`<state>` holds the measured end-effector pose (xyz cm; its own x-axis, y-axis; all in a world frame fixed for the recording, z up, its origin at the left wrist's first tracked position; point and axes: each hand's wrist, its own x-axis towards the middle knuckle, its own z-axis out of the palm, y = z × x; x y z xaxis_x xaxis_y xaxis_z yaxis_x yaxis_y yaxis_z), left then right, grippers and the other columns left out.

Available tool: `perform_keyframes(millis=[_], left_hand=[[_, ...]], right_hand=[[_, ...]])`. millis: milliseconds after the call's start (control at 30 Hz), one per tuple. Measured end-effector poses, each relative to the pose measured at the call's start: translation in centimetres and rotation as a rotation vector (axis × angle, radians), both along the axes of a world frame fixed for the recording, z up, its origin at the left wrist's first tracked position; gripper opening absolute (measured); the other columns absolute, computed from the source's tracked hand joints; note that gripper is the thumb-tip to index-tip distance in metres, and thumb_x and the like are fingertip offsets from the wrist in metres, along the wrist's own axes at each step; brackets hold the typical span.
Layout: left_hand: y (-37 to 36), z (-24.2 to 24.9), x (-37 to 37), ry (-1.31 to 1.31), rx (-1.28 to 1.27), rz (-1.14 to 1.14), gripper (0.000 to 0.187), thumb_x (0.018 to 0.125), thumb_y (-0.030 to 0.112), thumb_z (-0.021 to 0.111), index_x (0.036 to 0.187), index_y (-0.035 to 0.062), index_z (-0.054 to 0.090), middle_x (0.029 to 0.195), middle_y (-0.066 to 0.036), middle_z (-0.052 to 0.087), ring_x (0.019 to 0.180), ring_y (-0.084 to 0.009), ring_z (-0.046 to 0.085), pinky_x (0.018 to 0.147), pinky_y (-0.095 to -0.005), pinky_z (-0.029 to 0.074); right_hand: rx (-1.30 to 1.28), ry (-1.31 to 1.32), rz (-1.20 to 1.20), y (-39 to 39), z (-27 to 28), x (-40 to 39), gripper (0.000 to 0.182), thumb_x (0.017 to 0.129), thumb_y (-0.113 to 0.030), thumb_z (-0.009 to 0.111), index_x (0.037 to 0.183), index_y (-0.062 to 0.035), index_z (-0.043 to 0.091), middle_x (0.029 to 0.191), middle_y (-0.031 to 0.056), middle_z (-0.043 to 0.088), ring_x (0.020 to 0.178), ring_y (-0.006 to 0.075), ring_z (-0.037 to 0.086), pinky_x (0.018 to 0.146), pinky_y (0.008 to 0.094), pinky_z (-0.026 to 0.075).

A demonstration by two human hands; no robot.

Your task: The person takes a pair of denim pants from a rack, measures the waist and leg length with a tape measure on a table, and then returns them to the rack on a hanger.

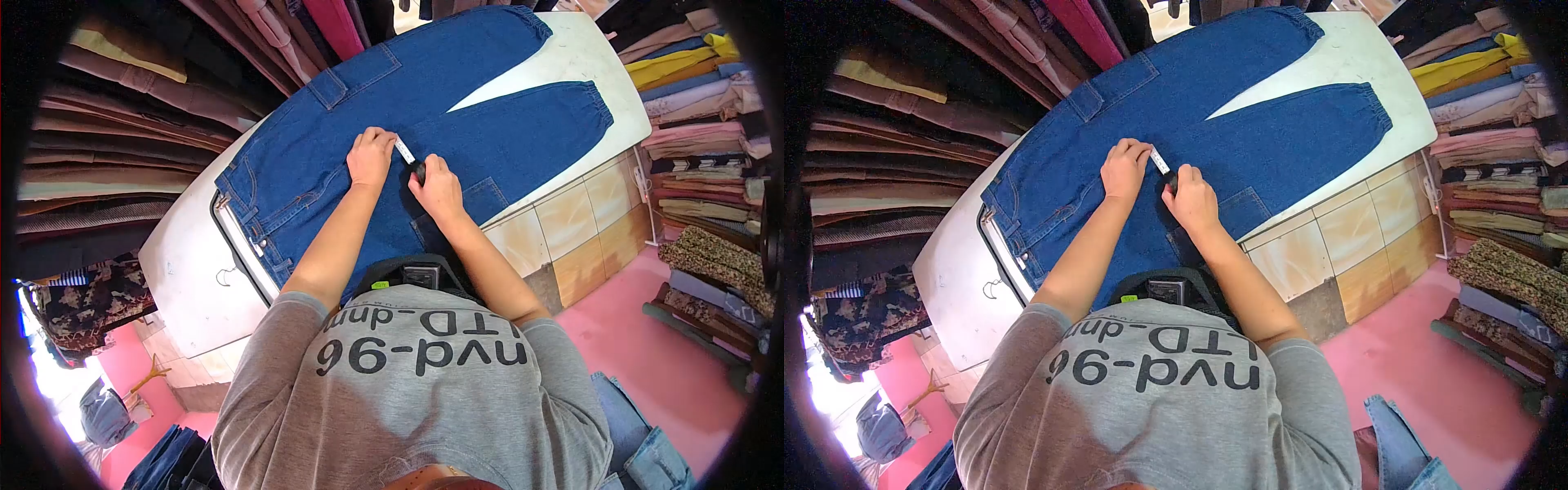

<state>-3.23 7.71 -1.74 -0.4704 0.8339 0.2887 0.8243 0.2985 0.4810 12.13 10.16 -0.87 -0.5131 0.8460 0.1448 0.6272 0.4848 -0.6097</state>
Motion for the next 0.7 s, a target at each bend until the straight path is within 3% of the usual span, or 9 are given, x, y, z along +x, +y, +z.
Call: perform_keyframes(millis=[100,167,200,267,367,700], left_hand=[[-0.6,-0.2,-0.1,-0.004,-0.069,-0.062,0.015,0.079,0.022,0.066,0.093,0.0185,0.071,0.102,-0.002,0.061,0.093,-0.0241,0.058,0.079,-0.0385,0.048],[-1.7,0.6,0.0,0.306,-0.04,-0.161,0.024,0.081,0.034,0.063,0.103,0.0251,0.069,0.127,-0.007,0.051,0.118,-0.0286,0.045,0.094,-0.0506,0.039],[-2.2,0.9,0.0,0.307,-0.042,-0.165,0.024,0.081,0.034,0.063,0.103,0.0251,0.069,0.127,-0.007,0.051,0.118,-0.0286,0.045,0.094,-0.0506,0.039],[-3.1,1.6,-0.1,0.378,-0.263,-0.158,0.039,0.084,0.045,0.057,0.121,0.0333,0.059,0.143,-0.012,0.034,0.134,-0.0335,0.026,0.103,-0.0615,0.021],[-3.2,1.3,-0.8,0.362,-0.33,-0.193,0.047,0.085,0.05,0.053,0.131,0.0386,0.048,0.146,-0.012,0.028,0.137,-0.0335,0.02,0.105,-0.0629,0.018],[-3.0,1.0,-1.1,0.355,-0.321,-0.191,0.047,0.084,0.049,0.055,0.13,0.0416,0.048,0.145,-0.01,0.031,0.137,-0.0323,0.021,0.105,-0.0626,0.019]], right_hand=[[-0.011,-0.013,0.0,0.0,0.1,0.0,0.029,0.074,-0.016,0.066,0.086,-0.0008,0.045,0.081,0.0199,0.057,0.069,0.0384,0.062,0.061,0.0441,0.053],[-0.005,-0.013,0.004,0.0,0.1,0.0,0.029,0.074,-0.016,0.066,0.086,-0.0008,0.046,0.081,0.0199,0.057,0.069,0.0381,0.062,0.06,0.044,0.053],[-0.007,-0.012,0.001,0.0,0.1,0.0,0.029,0.074,-0.016,0.066,0.086,-0.0008,0.046,0.081,0.0199,0.057,0.069,0.0381,0.062,0.06,0.044,0.053],[-0.011,-0.013,0.003,0.0,0.1,0.0,0.029,0.074,-0.016,0.066,0.087,-0.0007,0.046,0.082,0.0199,0.058,0.069,0.038,0.062,0.06,0.0438,0.053],[-0.011,-0.031,-0.003,0.0,0.3,-0.1,0.028,0.075,-0.017,0.066,0.087,-0.0007,0.046,0.082,0.0199,0.058,0.069,0.038,0.062,0.06,0.0438,0.053],[-0.054,-0.062,-0.034,-0.3,0.7,0.2,0.029,0.075,-0.018,0.066,0.085,-0.0002,0.046,0.08,0.0206,0.058,0.07,0.0399,0.063,0.061,0.0453,0.053]])
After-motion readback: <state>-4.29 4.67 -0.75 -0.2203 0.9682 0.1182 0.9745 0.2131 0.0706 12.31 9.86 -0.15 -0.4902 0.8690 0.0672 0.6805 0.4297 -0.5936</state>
